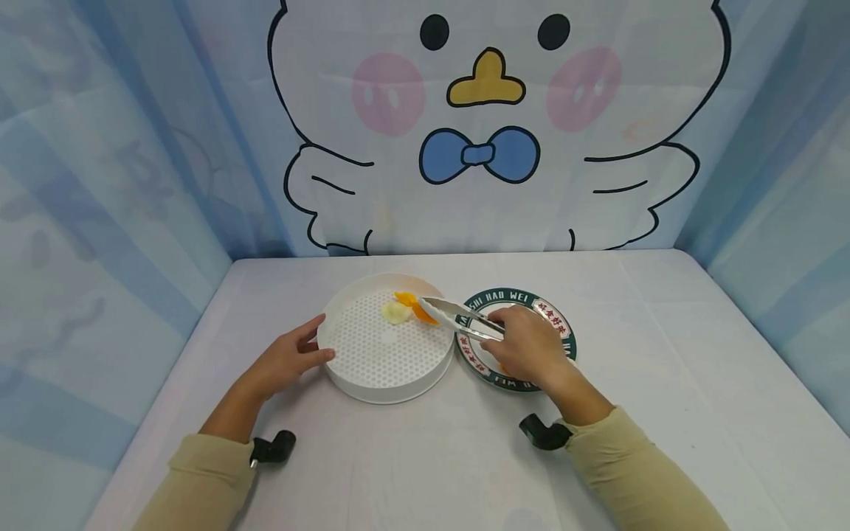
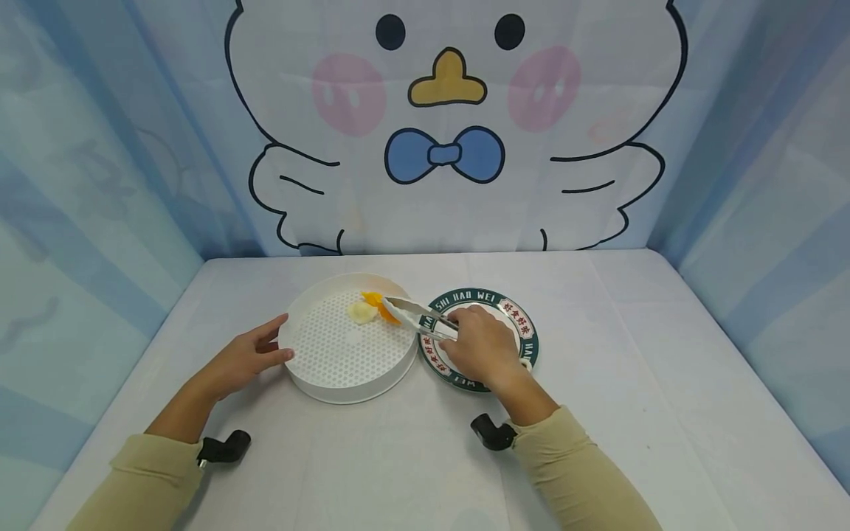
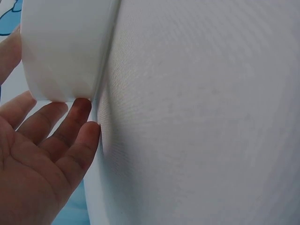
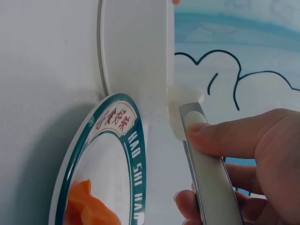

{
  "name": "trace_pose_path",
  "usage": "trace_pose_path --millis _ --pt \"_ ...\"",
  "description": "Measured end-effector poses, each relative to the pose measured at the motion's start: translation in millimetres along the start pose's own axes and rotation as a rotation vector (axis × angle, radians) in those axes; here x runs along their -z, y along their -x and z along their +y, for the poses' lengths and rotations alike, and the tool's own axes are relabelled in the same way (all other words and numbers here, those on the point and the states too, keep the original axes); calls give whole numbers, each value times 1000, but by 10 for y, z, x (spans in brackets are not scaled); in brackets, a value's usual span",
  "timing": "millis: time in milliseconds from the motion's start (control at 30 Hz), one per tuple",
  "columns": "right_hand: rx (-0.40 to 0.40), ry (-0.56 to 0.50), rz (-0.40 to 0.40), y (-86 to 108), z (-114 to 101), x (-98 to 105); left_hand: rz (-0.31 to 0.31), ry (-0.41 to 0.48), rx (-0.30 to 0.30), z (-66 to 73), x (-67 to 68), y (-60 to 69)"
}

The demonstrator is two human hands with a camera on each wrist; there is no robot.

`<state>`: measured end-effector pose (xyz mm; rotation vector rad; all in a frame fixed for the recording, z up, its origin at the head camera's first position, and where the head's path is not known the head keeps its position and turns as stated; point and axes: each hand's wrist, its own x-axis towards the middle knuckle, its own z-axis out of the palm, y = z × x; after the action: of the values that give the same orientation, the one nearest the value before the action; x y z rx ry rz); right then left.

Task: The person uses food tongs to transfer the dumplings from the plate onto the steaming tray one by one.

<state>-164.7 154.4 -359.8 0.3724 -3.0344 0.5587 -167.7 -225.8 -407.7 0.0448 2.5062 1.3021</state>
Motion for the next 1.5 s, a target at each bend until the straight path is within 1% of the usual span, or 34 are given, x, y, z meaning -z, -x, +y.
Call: trace_pose_path --millis 200,400,667,800,1000,1133,1333,1500 --pt "-23 -29 0 20 27 28 -3 8 3 -21 -3 0" --pt "-41 -78 21 108 117 139 -2 4 0 -12 -1 -1" --pt "-81 -79 18 355 349 247 -1 0 -14 5 -4 11" --pt "-107 -65 18 504 481 260 -1 -2 -15 15 -3 15" --pt "-125 -51 18 706 646 242 -1 -5 -13 19 -1 18" --pt "-150 -40 10 802 713 237 -2 -7 -10 18 2 16" --pt "-163 -35 9 897 758 235 4 -5 1 10 3 14" --pt "-188 -22 8 976 784 230 0 -9 -8 9 -3 9"
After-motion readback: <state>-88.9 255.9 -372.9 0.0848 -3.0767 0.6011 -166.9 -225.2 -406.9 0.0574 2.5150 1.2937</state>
